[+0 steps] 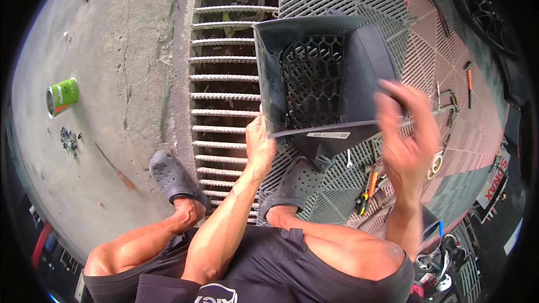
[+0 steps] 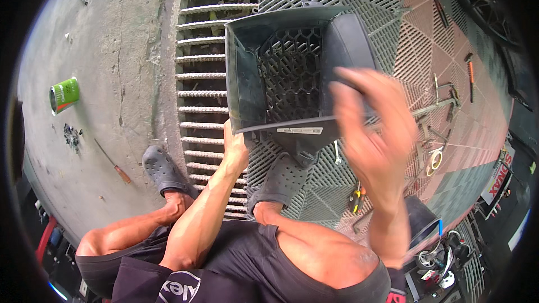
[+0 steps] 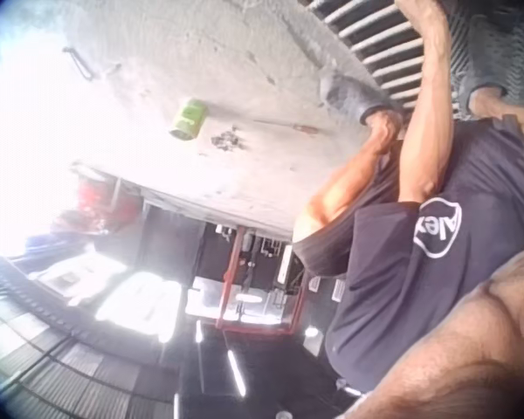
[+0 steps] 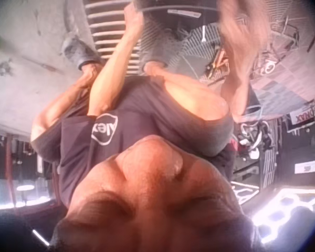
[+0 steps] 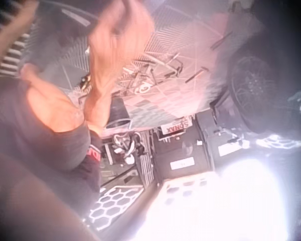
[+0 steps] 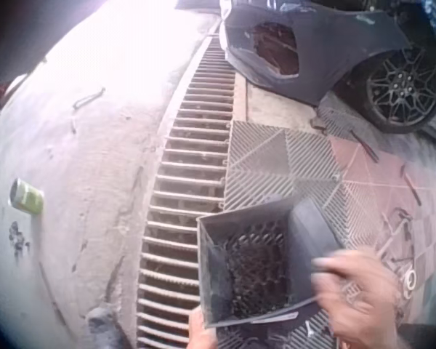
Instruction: The person picks up a black plastic car part and uses a wrench to tighten bolts on it. They repeatedly adjust the part and continue tightening the bolts throughout the clip.
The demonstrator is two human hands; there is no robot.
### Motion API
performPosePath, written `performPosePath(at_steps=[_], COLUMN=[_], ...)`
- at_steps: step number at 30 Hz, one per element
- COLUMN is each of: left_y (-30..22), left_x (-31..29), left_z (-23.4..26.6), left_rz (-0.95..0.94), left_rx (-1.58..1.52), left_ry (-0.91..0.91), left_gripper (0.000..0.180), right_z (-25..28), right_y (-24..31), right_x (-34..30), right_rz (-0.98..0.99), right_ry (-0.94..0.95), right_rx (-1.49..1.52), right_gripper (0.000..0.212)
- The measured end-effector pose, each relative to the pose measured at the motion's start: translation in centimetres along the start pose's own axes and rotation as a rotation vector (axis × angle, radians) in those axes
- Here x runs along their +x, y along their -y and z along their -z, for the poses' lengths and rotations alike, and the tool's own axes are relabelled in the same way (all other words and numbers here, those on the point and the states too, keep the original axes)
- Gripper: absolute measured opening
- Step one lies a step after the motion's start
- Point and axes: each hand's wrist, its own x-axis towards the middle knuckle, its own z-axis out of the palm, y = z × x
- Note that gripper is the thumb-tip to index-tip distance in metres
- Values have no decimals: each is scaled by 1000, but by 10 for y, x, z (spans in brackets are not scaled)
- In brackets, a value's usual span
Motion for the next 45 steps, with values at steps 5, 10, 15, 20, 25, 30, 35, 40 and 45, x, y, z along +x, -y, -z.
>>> performPosePath(at_steps=[5, 10, 15, 20, 25, 30, 35, 40, 45], left_y=[3, -15, -26, -25, -8, -20, -28, -15, 2], left_x=[8, 1, 0, 1, -2, -16, -34, -54, -63], left_z=[-9, -14, -14, -15, -12, 2, -3, -15, -29], left_rz=[23, 72, 85, 127, 408, 172, 158, 140, -61], left_rx=[201, 378, 382, 218, -169, -225, -131, 16, 83], left_ry=[-34, -46, 9, 21, 216, 744, 975, 1004, 937], left_gripper=[70, 61, 61, 59, 44, 60, 68, 88, 81], right_z=[-83, -144, -154, -142, -102, -37, 1, 31, 53], right_y=[5, -18, -63, -59, -39, -43, -59, -55, -53], right_x=[76, 51, 19, 11, -14, -65, -115, -129, -138], right_rz=[-6, -125, -272, -410, -697, -600, -652, -702, -753], right_ry=[1308, 1451, 1418, 1261, 983, 709, 488, 454, 498], right_rx=[-77, -230, -59, -85, 360, 593, 718, 685, 645], right_gripper=[34, 43, 40, 36, 34, 37, 37, 37, 37])
